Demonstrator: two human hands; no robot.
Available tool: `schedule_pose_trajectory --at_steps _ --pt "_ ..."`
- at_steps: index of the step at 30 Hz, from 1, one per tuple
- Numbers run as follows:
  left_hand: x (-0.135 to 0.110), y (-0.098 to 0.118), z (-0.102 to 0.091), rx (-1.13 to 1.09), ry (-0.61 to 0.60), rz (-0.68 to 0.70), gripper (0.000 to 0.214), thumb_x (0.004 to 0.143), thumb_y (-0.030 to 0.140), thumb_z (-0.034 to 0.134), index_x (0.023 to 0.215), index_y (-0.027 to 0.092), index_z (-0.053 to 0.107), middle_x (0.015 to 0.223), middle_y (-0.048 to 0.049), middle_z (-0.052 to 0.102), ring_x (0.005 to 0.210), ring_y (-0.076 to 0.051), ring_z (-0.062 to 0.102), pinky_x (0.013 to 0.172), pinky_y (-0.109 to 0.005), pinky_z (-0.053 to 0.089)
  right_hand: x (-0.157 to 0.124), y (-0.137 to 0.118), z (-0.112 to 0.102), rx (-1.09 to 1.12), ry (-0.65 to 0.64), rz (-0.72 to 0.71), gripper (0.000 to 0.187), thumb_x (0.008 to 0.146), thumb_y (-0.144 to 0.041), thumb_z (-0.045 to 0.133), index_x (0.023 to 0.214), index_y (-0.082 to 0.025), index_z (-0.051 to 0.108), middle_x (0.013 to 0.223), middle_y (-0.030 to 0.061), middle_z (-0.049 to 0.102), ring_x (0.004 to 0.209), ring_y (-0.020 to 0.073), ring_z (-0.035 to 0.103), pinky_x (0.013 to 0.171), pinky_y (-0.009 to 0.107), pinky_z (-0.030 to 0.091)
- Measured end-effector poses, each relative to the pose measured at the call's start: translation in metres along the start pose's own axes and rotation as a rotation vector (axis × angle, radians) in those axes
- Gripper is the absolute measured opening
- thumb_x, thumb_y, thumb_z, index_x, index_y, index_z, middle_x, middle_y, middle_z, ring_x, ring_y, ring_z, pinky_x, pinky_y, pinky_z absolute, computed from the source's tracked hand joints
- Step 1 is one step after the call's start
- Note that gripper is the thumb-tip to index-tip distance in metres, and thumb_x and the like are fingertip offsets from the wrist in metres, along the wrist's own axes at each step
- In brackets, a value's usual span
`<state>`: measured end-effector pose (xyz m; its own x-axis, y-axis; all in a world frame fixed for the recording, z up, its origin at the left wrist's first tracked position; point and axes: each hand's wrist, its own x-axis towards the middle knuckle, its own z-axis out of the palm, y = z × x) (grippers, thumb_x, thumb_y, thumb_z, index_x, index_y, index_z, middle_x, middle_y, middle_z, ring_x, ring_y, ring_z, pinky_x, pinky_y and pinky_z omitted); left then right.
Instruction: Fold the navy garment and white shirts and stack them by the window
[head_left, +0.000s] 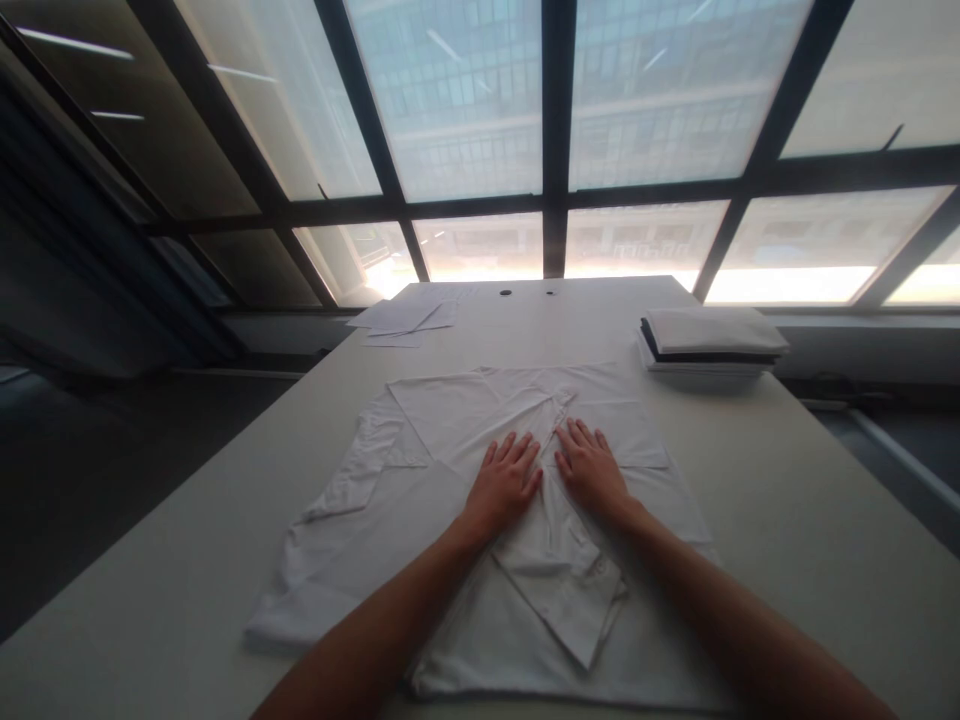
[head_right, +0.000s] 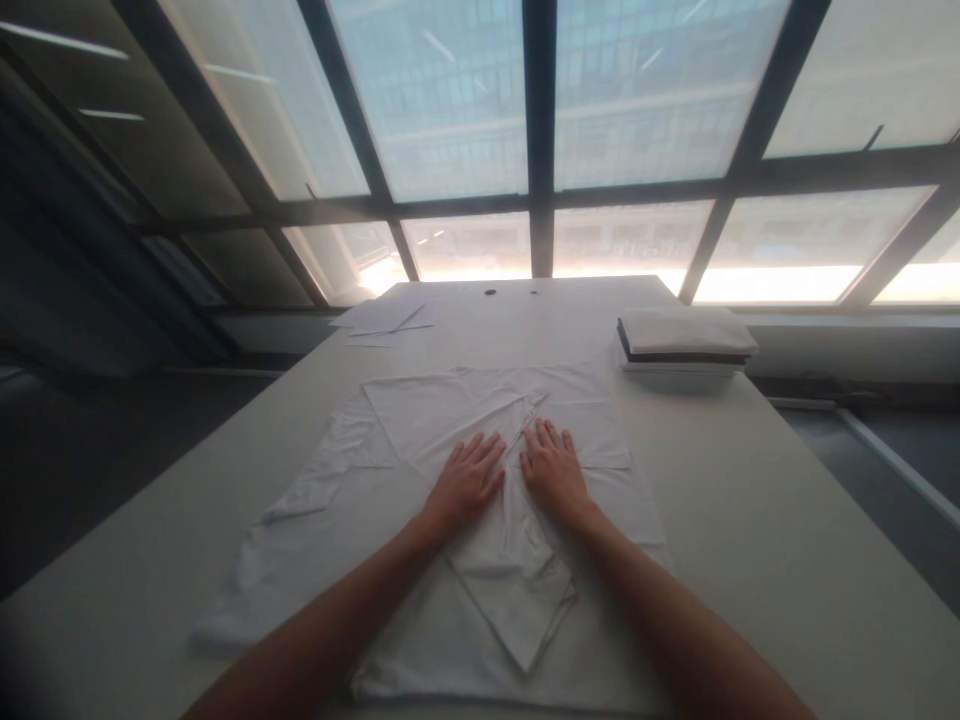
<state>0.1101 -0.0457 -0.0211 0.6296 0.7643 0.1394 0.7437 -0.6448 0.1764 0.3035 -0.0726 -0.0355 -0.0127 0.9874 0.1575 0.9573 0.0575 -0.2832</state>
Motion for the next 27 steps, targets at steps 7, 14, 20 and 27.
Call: schedule_pose_trajectory --at_steps 7,14,20,27 --pt "-0.014 0.004 0.006 -0.024 -0.018 -0.014 0.049 0.105 0.041 0.037 0.151 0.027 0.046 0.160 -0.0037 0.040 0.152 -0.026 0.027 0.124 -0.050 0.022 -0.015 -0.004 0.007 0.003 -0.034 0.019 0.056 0.100 -0.033 0.037 0.154 -0.018 0.042 0.163 0.0113 0.033 0.153 0.0256 0.023 0.123 0.047 0.015" --pt "-0.002 0.000 0.002 -0.004 -0.008 0.004 0.049 0.105 0.042 0.036 0.151 0.026 0.047 0.160 -0.0025 0.040 0.151 -0.025 0.029 0.123 -0.050 0.023 -0.005 0.000 0.000 0.008 0.003 0.000 0.055 0.100 -0.032 0.038 0.153 -0.017 0.043 0.162 0.0127 0.036 0.151 0.0276 0.027 0.122 0.049 0.018" --pt "-0.001 0.000 -0.003 -0.036 -0.017 0.002 0.048 0.106 0.040 0.035 0.149 0.024 0.049 0.158 -0.0036 0.043 0.150 -0.023 0.032 0.123 -0.046 0.025 -0.006 0.000 -0.002 0.011 0.024 -0.016 0.055 0.100 -0.031 0.038 0.152 -0.016 0.045 0.160 0.0137 0.038 0.149 0.0279 0.031 0.121 0.048 0.020" --pt "-0.001 0.000 -0.005 -0.067 0.016 0.005 0.043 0.105 0.035 0.040 0.145 0.024 0.053 0.155 -0.0042 0.048 0.147 -0.021 0.037 0.122 -0.044 0.028 -0.008 0.000 -0.005 0.013 0.029 -0.018 0.054 0.100 -0.030 0.040 0.151 -0.016 0.046 0.159 0.0136 0.040 0.148 0.0276 0.033 0.121 0.047 0.021"
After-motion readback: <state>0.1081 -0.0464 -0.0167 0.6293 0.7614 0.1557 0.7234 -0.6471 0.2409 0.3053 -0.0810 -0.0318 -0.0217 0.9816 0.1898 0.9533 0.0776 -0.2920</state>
